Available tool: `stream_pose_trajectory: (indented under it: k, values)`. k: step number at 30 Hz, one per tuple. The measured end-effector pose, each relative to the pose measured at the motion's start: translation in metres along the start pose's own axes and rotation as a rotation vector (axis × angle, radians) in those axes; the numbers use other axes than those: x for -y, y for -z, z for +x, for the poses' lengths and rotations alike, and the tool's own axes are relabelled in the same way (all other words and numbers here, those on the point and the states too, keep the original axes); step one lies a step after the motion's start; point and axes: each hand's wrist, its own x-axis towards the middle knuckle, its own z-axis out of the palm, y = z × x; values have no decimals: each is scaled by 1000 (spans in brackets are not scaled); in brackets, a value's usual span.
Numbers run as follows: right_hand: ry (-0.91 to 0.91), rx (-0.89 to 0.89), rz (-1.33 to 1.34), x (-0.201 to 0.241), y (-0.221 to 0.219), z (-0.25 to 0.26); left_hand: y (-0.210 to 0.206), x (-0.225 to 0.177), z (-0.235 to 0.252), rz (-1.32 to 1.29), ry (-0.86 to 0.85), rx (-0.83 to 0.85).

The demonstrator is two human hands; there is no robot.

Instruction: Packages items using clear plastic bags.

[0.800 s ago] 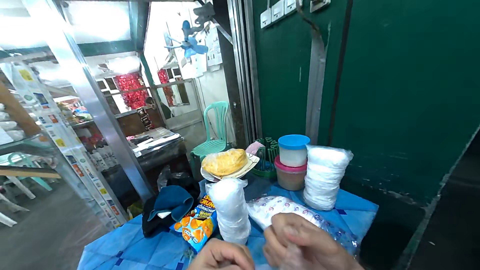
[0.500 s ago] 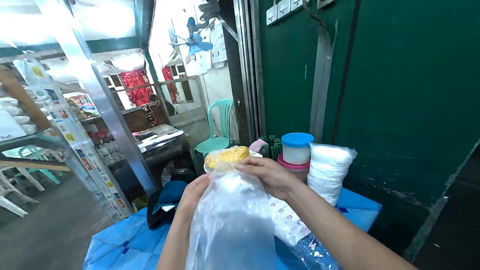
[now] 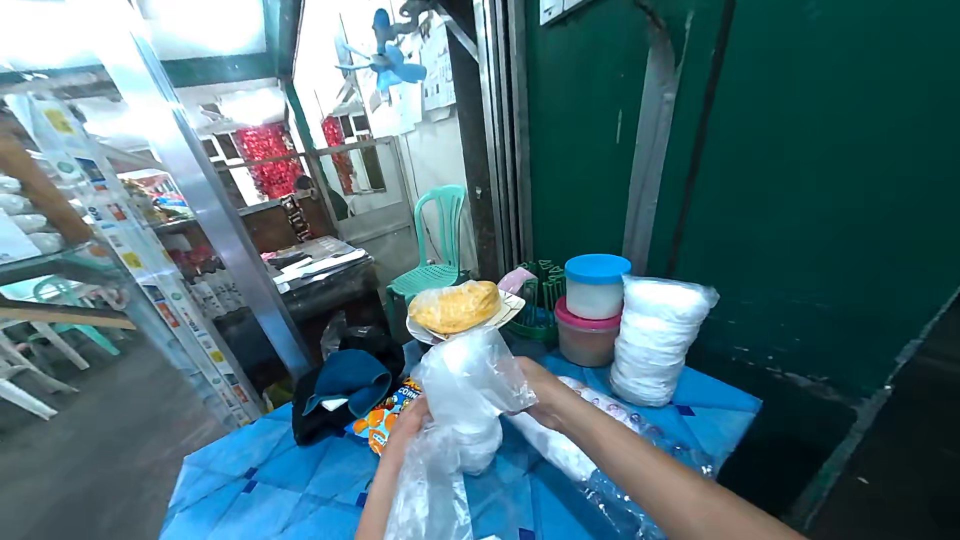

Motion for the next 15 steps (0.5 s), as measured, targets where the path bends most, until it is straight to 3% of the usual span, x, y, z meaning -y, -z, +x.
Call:
stream_pose_trajectory:
  k: [3,6,10,15]
  values:
    - [326,-166,-121,-8,-1,-12,5,-6,-4,33,-54,-14]
    - [536,-178,-83,-18,-9,-20,4,-32,-16,230,-188,-64]
    - [538,-162,-157,-35,-34,-23,-16,-54,-17,342,-304,-35]
    - [580,-92,-257,-72,-34,1,-10,-23,-10,414,-311,35]
